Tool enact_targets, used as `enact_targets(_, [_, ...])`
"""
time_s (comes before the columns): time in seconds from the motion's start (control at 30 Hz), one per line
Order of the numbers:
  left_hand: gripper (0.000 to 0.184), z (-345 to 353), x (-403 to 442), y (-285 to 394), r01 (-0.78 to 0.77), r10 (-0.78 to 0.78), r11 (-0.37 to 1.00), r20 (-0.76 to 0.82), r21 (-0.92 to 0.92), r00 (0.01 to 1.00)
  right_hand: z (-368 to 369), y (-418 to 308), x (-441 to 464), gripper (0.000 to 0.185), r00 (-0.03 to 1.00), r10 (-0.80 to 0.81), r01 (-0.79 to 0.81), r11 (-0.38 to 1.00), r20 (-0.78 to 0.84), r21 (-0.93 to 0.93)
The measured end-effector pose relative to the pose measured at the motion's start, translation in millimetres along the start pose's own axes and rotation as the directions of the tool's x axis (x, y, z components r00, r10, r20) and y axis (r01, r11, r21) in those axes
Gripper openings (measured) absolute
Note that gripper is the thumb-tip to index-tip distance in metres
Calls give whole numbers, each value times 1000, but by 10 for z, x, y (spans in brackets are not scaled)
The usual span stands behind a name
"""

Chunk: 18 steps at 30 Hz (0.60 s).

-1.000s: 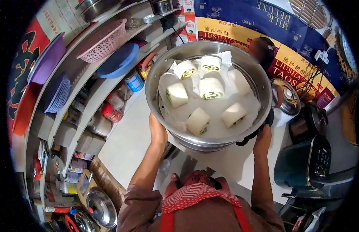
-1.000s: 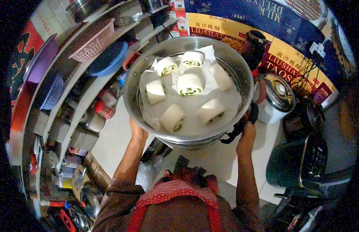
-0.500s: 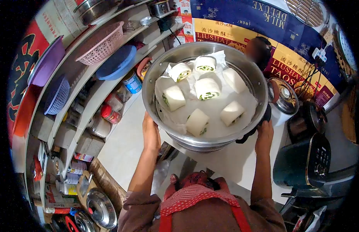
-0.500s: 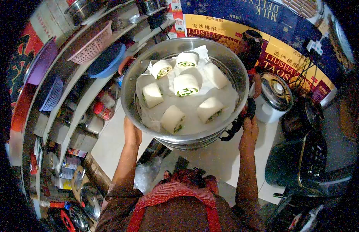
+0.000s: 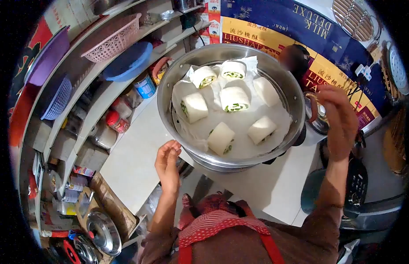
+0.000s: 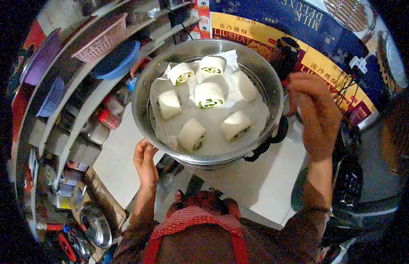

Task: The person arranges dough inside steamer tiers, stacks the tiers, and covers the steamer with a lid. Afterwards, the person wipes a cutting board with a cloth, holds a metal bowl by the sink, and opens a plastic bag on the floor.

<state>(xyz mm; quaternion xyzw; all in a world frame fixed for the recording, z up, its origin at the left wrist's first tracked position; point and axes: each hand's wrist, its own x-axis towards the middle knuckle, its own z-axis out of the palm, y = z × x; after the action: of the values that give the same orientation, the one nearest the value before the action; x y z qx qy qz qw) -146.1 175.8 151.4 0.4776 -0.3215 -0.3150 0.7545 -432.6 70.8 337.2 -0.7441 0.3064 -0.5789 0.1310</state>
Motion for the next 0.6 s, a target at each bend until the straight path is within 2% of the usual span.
enact_targets(0.03, [21, -7, -53, -14, -1, 1, 1000, 14, -8, 1000, 63, -31, 103, 13, 962, -117, 138, 988, 247, -69])
enact_targets(0.07, [21, -26, -112, -39, 2, -2, 1000, 11, -14, 1000, 150, -20, 193, 13, 961, -117, 140, 988, 252, -73])
enact_targets(0.13, [19, -58, -216, -78, 41, -42, 999, 50, 16, 998, 331, 40, 341, 20, 759, -169, 289, 953, 629, -93])
enact_targets(0.17, [16, -9, -276, -49, 44, -45, 998, 13, 39, 999, 423, 79, 375, 20, 758, -167, 290, 952, 631, -96])
enact_targets(0.23, [16, -34, -366, -81, 66, -67, 998, 30, 8, 997, 609, 178, 382, 26, 618, -124, 395, 903, 776, -170])
enact_targets(0.27, [16, -66, -406, -110, 86, -85, 996, 46, -20, 995, 684, 203, 373, 26, 622, -122, 397, 900, 773, -178])
enact_targets(0.33, [16, -150, -456, -235, 66, -63, 997, 87, -34, 994, 801, 248, 376, 29, 553, 21, 485, 805, 833, -342])
enact_targets(0.37, [16, -165, -481, -250, 72, -70, 997, 115, -7, 991, 837, 287, 393, 33, 524, 14, 522, 785, 851, -334])
enact_targets(0.4, [16, -181, -506, -253, 77, -80, 997, 142, 23, 987, 873, 297, 411, 33, 531, 16, 523, 780, 847, -342])
enact_targets(0.47, [17, -226, -533, -229, 75, -76, 997, 160, 7, 984, 973, 289, 431, 37, 489, 120, 508, 766, 864, -394])
enact_targets(0.6, [18, -322, -565, -187, 117, -126, 992, 192, 55, 973, 1062, 270, 434, 38, 470, 182, 496, 754, 863, -430])
